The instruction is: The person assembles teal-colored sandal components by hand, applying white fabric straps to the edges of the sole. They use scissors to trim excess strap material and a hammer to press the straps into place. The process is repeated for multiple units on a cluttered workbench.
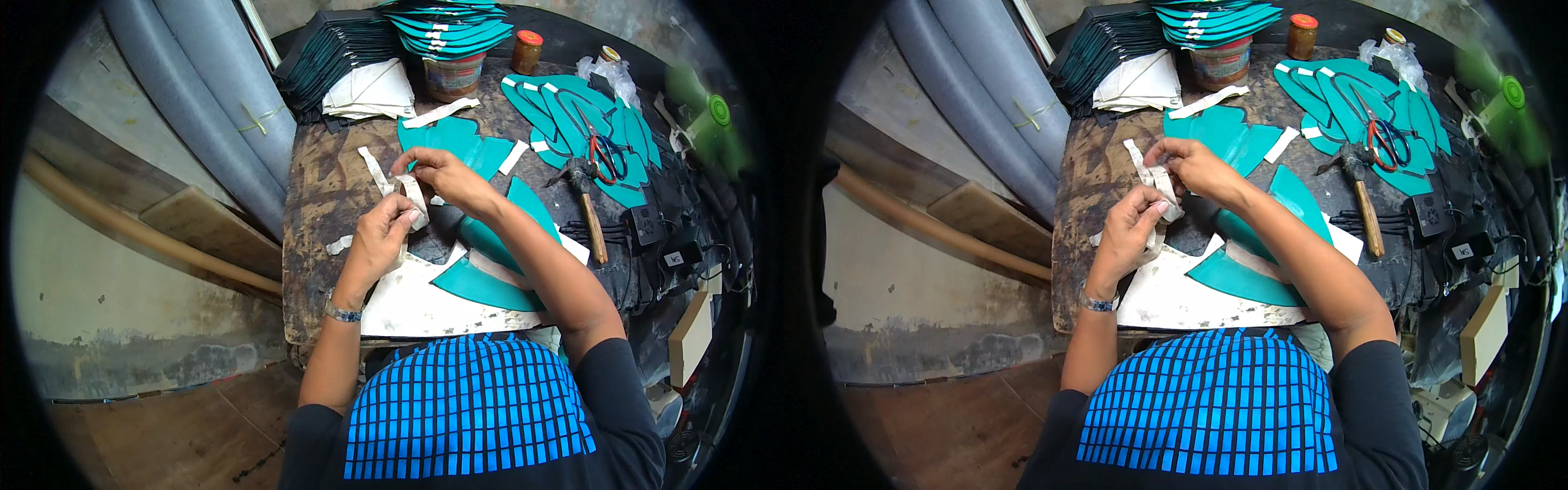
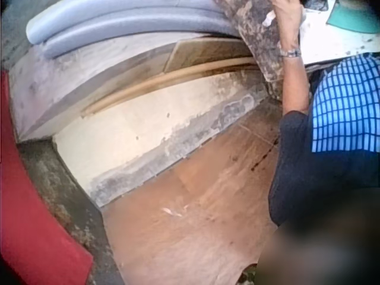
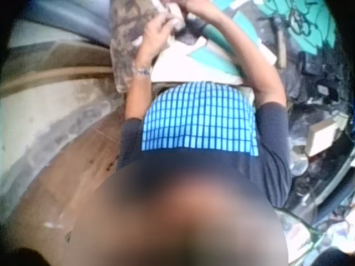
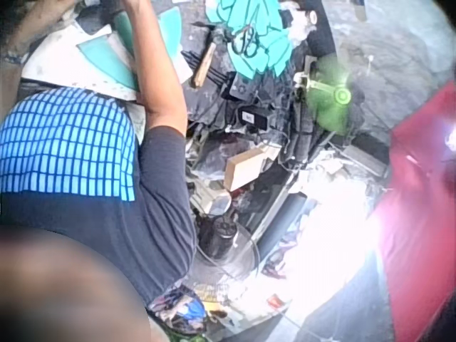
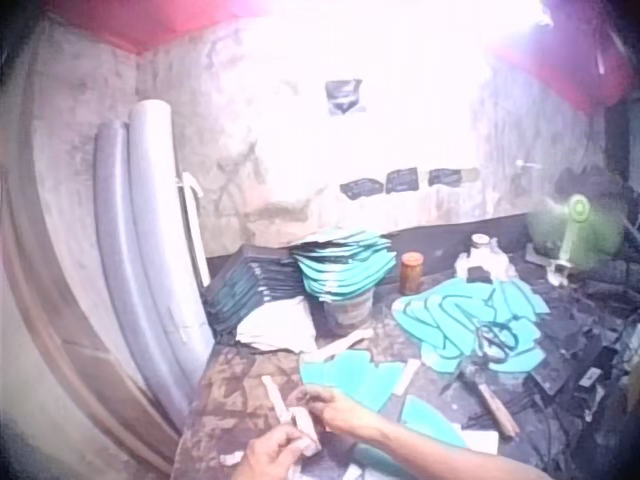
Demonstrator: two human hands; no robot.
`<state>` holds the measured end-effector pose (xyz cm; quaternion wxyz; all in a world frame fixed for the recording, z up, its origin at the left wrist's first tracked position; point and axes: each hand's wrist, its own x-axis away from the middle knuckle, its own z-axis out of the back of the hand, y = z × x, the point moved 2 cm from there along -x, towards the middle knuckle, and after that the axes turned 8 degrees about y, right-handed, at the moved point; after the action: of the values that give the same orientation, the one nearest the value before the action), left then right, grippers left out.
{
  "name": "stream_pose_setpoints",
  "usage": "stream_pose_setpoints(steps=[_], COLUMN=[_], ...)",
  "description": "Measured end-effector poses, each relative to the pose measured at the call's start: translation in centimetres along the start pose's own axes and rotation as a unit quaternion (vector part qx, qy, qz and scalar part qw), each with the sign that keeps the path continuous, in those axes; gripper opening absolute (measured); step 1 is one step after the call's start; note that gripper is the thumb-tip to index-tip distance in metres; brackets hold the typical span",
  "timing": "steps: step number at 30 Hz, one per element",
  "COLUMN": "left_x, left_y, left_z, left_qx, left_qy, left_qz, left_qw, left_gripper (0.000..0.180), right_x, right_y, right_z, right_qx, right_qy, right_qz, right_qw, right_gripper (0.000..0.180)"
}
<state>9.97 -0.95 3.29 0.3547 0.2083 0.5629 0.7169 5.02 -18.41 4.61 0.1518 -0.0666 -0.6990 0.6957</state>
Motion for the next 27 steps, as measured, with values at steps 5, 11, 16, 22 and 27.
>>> stream_pose_setpoints(steps=[5, 11, 16, 22, 27], left_x=[0.1, -0.6, -0.1, 1.0, 3.4], left_y=[-0.3, 0.9, 3.3, 3.3, 2.4], left_z=[0.4, 0.3, -3.3, -10.6, -10.9], left_qx=[0.154, 0.098, -0.369, -0.309, -0.309], left_qy=[-0.009, 0.041, 0.097, -0.139, -0.148], left_qz=[0.041, 0.025, -0.312, -0.373, -0.34], left_qw=[0.987, 0.994, 0.87, 0.864, 0.876], left_gripper=[0.012, 0.012, 0.032, 0.044, 0.046], right_x=[1.8, 6.0, 13.3, 17.8, 19.1], right_y=[0.6, -2.9, -3.1, 2.2, 3.5], right_z=[1.0, 6.8, 13.8, 12.3, 12.1], right_qx=[0.069, 0.498, 0.197, -0.046, -0.098], right_qy=[-0.044, 0.315, 0.216, 0.198, 0.198], right_qz=[0.177, 0.448, 0.045, -0.146, -0.166], right_qw=[0.981, 0.672, 0.955, 0.968, 0.961], right_gripper=[0.036, 0.019, 0.02, 0.017, 0.018])
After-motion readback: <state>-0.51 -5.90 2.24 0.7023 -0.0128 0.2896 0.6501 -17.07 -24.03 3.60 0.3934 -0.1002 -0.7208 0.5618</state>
